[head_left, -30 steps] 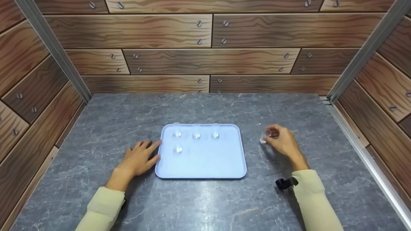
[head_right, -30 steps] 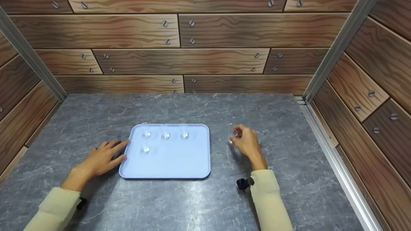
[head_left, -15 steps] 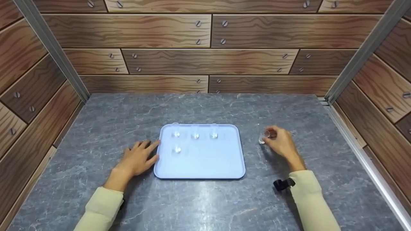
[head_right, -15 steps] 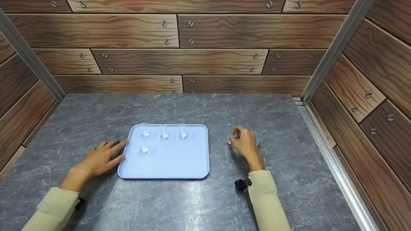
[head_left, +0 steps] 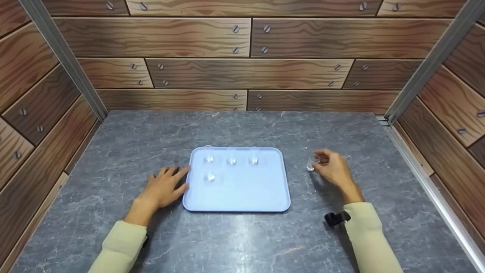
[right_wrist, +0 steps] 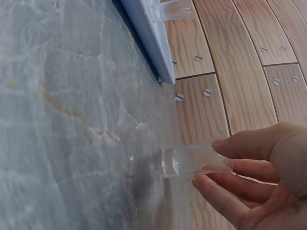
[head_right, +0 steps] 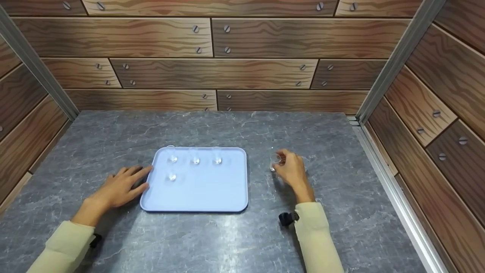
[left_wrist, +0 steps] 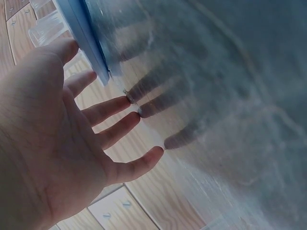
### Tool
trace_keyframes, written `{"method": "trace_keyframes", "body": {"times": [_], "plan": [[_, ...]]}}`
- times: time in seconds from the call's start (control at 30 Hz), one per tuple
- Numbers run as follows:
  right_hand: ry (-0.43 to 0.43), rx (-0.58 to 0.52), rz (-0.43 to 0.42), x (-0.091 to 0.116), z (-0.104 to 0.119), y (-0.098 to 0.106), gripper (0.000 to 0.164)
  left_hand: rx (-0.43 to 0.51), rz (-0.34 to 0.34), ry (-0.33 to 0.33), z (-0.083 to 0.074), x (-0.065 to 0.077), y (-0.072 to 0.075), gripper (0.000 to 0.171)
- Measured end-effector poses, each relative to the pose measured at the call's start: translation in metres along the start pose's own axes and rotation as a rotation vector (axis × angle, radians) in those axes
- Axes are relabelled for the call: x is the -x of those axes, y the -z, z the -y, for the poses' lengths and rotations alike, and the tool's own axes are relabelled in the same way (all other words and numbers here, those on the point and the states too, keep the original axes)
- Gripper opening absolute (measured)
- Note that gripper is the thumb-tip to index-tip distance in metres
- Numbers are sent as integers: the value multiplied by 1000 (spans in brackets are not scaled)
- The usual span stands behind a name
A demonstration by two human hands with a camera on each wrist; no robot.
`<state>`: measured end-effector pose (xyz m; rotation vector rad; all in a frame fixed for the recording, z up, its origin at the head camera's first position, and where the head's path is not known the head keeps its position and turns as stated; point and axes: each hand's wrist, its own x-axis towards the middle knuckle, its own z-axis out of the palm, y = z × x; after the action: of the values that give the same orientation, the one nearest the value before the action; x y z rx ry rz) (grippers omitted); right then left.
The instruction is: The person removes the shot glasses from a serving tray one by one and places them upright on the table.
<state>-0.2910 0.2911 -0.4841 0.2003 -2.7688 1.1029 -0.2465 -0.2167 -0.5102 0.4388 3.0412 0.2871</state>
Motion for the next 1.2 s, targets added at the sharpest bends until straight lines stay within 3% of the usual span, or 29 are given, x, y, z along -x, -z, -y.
{"method": "trace_keyframes", "body": {"times": [0.23, 0.5, 0.93, 1.2], "plan": [[-21, 17, 55, 4, 14, 12, 47, 4, 14, 8, -1, 0, 1, 56], [48, 52, 10, 2, 35, 15, 47, -7, 4, 5, 0, 0, 3, 57], [175, 42, 26, -3, 61, -8, 43, -7, 20, 1, -3, -1, 4, 57], [174, -47, 103, -14, 69, -31, 41, -7, 30, 12, -2, 1, 3, 57]]}}
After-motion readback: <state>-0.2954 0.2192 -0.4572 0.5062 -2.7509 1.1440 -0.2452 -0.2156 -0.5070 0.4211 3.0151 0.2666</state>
